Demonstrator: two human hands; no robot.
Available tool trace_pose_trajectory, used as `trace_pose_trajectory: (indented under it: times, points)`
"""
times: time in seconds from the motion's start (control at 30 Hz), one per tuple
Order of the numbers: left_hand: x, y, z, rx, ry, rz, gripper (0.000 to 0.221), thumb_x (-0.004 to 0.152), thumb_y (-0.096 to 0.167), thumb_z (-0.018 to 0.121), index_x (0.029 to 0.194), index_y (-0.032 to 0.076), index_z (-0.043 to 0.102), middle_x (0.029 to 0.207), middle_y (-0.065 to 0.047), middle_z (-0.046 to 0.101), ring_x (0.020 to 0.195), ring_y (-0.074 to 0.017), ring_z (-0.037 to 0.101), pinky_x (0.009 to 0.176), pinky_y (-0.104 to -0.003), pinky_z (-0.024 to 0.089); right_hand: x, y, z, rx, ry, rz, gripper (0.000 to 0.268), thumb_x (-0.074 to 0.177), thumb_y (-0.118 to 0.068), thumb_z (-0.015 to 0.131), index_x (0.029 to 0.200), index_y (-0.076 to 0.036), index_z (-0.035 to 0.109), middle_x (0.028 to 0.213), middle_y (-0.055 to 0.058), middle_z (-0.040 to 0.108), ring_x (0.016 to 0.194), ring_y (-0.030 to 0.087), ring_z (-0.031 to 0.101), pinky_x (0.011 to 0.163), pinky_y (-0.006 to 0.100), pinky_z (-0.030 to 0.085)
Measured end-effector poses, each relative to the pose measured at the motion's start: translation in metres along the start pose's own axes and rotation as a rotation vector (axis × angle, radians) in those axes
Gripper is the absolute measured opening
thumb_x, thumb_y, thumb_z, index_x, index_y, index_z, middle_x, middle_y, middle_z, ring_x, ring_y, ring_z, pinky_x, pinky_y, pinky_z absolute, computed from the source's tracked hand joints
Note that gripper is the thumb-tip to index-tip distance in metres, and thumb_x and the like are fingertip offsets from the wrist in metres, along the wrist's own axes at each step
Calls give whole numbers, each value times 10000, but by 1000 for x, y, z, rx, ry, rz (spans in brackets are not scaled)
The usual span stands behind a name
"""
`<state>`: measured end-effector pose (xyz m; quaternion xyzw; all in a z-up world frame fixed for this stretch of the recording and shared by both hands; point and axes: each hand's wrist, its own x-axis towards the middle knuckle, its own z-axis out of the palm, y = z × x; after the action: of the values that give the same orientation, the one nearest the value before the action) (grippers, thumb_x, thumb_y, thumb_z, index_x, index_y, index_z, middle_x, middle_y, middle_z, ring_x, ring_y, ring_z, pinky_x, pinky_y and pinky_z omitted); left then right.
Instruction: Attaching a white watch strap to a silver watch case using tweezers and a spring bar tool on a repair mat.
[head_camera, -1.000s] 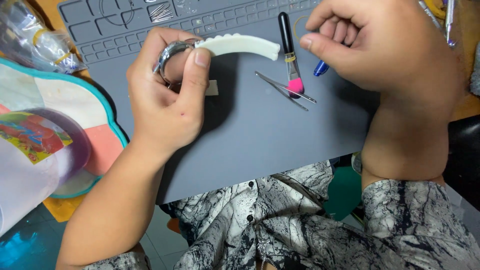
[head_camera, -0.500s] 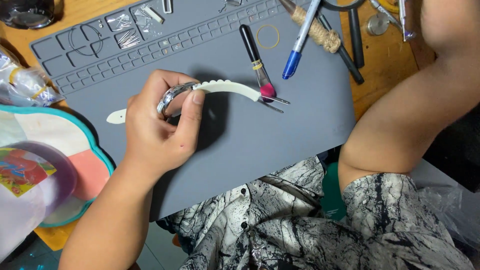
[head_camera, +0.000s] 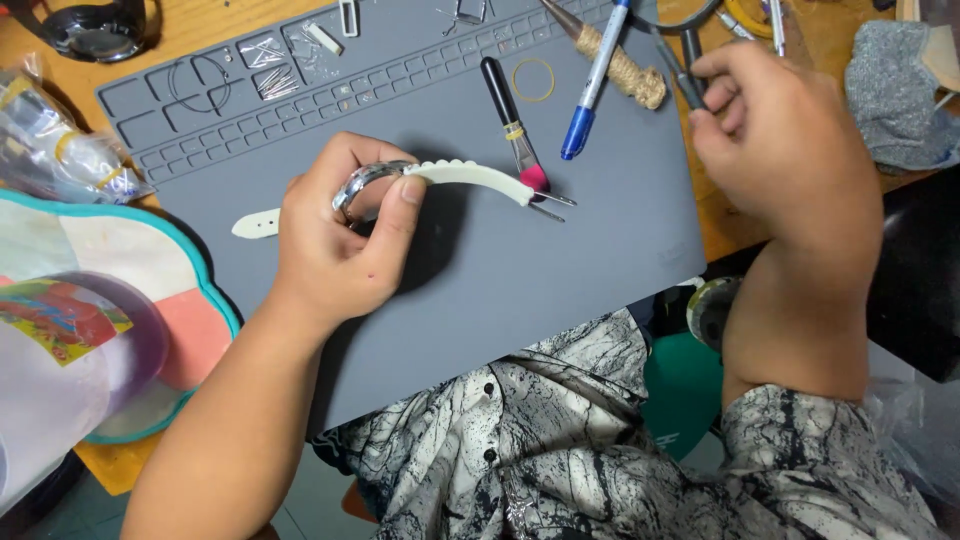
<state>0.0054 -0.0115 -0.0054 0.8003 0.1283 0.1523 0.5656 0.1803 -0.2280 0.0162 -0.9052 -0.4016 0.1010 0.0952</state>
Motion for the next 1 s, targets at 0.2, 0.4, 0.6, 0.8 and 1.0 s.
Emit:
trace_pose_trajectory:
  times: [0.2,0.4,0.6,0.8,1.0]
  points:
    - [-4,-10,13,25,145,182,109,808,123,467,794,15,466,498,40,324,441,-74,275,457,-198,271,-6,-4,-29,373,-101,-51,278,835,89,460,1094,107,362,884,181,431,749,226,428,645,324,369]
    - [-2,7,14,-53,181,24,102,820,156,436,802,56,445,500,58,259,472,-64,240,486,-198,252,5,-26,-32,485,-261,-176,266,768,7,501,1001,15,374,863,131,473,757,203,483,669,307,427]
    - [4,19,9,-271,73,-116,99,821,159,436,811,60,429,499,73,265,459,-40,218,457,-166,215,27,-20,-19,921,-330,-449,219,782,56,415,991,2,379,843,147,500,798,175,520,697,234,430]
    - [7,-2,9,-469,79,-87,96,822,135,427,824,39,433,510,43,350,473,-40,294,465,-165,254,61,-33,-29,1708,-550,-698,307,798,-50,396,1047,-152,544,804,31,572,676,104,563,565,188,478]
    - [5,-2,4,-480,25,-135,95,824,134,417,791,46,434,490,76,302,457,-25,247,443,-159,214,68,-72,19,1541,-106,-854,174,846,-171,446,1010,-119,422,830,21,563,853,159,576,758,229,536]
